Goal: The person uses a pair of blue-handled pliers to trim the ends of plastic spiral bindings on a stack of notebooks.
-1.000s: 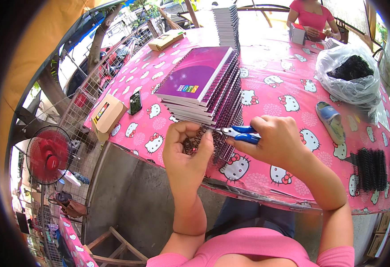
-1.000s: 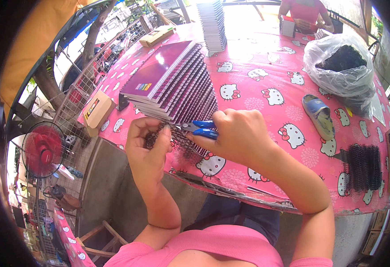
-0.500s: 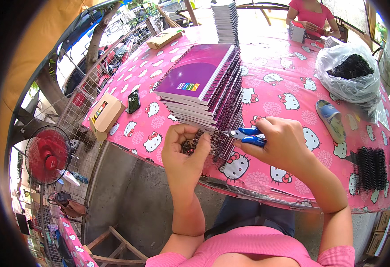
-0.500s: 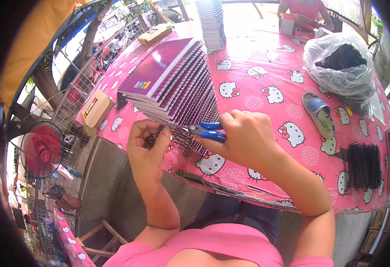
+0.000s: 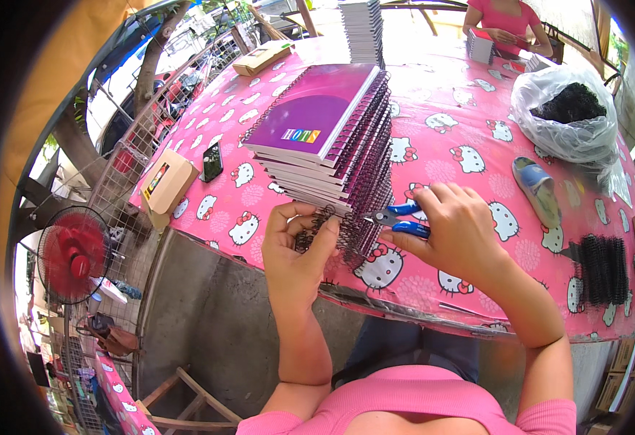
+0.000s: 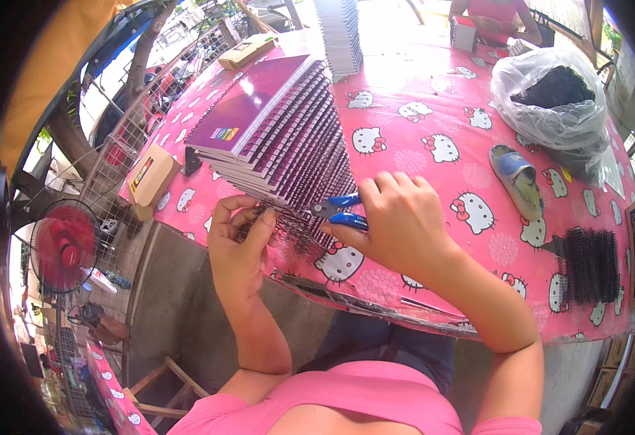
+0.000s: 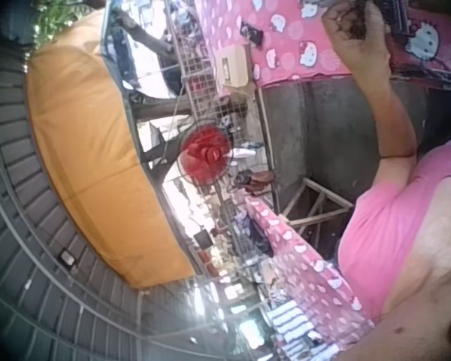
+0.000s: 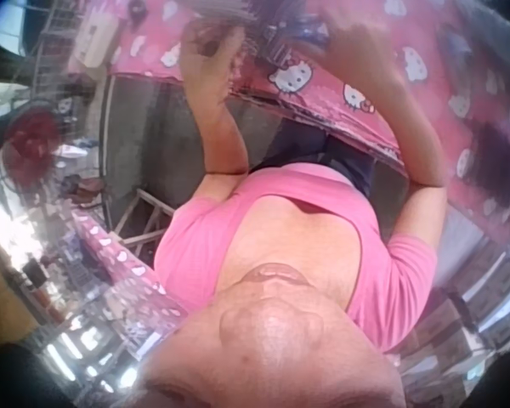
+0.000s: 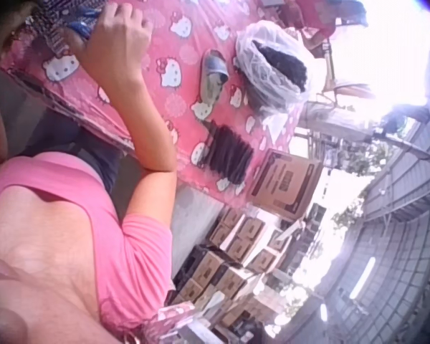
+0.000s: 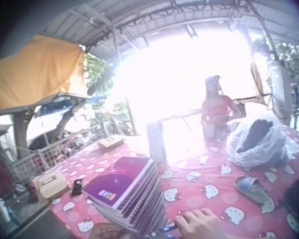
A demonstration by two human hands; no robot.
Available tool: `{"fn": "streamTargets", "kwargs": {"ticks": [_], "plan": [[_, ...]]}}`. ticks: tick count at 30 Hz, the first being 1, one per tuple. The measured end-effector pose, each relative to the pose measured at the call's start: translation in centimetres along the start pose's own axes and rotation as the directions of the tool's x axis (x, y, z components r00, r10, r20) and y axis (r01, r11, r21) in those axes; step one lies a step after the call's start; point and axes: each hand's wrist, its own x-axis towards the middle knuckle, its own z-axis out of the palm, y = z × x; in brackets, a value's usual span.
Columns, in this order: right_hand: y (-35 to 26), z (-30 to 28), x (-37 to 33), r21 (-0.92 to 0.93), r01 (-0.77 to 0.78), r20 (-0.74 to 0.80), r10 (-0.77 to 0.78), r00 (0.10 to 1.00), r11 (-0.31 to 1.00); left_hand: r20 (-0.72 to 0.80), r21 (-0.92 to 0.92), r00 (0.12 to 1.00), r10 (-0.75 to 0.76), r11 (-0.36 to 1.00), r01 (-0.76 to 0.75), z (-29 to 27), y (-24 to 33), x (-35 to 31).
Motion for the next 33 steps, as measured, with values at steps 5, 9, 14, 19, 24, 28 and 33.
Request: {"fn": "streamTargets", "kwargs": {"ticks": [5, 9, 14, 19, 24, 28, 33], "plan": [[-0.2, 0.6, 1.1, -0.038, 0.115, -0.132, -0.12, 0.984, 0.993, -0.017, -0.056, 1.0, -0.005, 0.998, 0.004, 0.5, -0.3, 0.1], [-0.3, 0.6, 1.2, 0.044, 0.074, -0.041, -0.072, 0.997, 0.996, 0.047, -0.121, 0.999, 0.0, 0.993, 0.006, -0.1, -1.4, 1.1], [-0.1, 0.5, 1.3, 0.045, 0.089, -0.044, -0.087, 0.995, 0.995, 0.018, -0.179, 0.997, -0.075, 0.981, 0.077, 0.0, -0.8, 1.0], [-0.4, -0.4, 1.6, 0.079, -0.009, 0.145, -0.002, 0.989, 0.997, 0.062, 0.098, 0.984, 0.167, 0.98, -0.172, 0.5, -0.9, 0.3], [-0.8, -0.5, 1.1, 0.053, -0.148, 0.275, 0.128, 0.953, 0.988, -0.009, 0.11, 0.999, 0.031, 0.993, -0.03, -0.4, -0.7, 0.4], [0.8, 1.0, 0.9, -0.022, 0.168, -0.176, -0.169, 0.97, 0.986, -0.023, 0.01, 0.997, -0.08, 0.997, 0.08, 0.0, -0.4, 0.1], [-0.3, 1.1, 1.1, 0.121, -0.053, 0.182, 0.03, 0.983, 0.991, 0.022, 0.093, 0.995, 0.099, 0.991, -0.101, -0.5, -2.4, 0.6]]}}
